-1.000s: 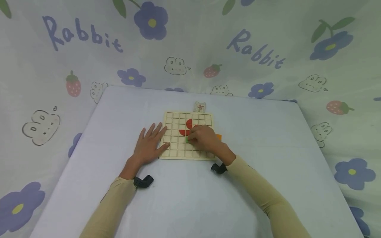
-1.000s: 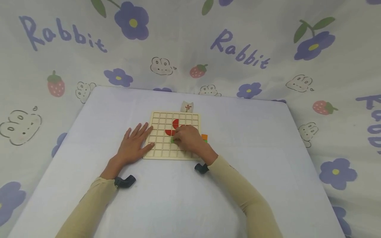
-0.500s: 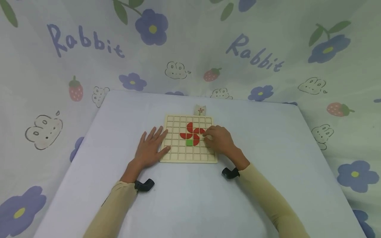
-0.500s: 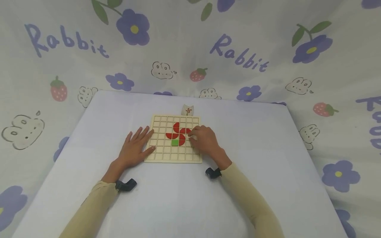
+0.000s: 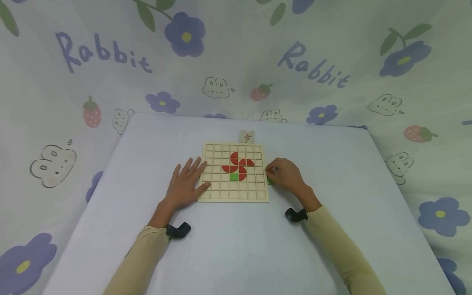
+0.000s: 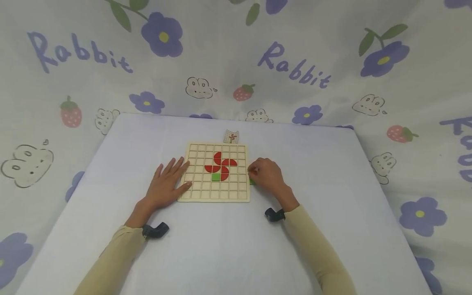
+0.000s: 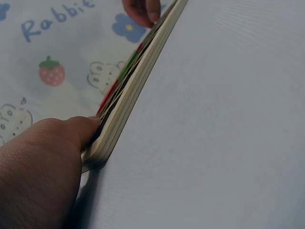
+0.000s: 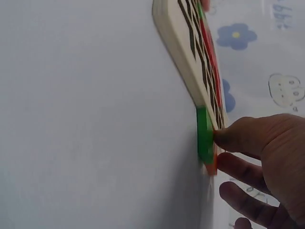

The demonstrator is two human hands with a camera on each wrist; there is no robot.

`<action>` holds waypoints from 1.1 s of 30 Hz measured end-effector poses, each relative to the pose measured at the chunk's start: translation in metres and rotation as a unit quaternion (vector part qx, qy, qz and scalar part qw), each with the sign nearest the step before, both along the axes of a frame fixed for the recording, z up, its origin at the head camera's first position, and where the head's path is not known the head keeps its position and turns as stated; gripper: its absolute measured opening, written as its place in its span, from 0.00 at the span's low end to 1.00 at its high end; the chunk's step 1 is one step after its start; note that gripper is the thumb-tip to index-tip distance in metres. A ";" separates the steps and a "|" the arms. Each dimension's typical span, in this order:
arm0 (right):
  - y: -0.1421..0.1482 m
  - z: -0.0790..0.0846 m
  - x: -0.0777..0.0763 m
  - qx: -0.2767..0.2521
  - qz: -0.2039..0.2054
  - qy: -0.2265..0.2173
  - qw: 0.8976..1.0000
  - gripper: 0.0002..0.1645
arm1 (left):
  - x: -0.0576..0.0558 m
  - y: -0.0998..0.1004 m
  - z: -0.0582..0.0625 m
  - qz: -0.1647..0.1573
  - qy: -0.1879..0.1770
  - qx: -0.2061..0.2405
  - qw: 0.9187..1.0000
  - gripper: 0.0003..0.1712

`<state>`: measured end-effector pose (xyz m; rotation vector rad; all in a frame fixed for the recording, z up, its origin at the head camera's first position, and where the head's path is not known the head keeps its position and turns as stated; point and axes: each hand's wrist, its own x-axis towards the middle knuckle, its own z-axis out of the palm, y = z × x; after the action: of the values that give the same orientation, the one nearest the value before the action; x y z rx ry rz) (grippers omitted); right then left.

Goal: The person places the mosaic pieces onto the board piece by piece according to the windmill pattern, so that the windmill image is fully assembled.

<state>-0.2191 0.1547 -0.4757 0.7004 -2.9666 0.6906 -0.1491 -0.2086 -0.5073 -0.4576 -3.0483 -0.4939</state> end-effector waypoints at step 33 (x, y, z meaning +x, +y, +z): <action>0.035 0.016 -0.006 0.056 -0.060 -0.012 0.997 0.07 | 0.000 0.000 0.003 0.000 -0.006 -0.002 1.000 0.46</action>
<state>-0.2251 0.1893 -0.4599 0.5156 -3.0569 0.5332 -0.1496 -0.2084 -0.5043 -0.4571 -3.0605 -0.4919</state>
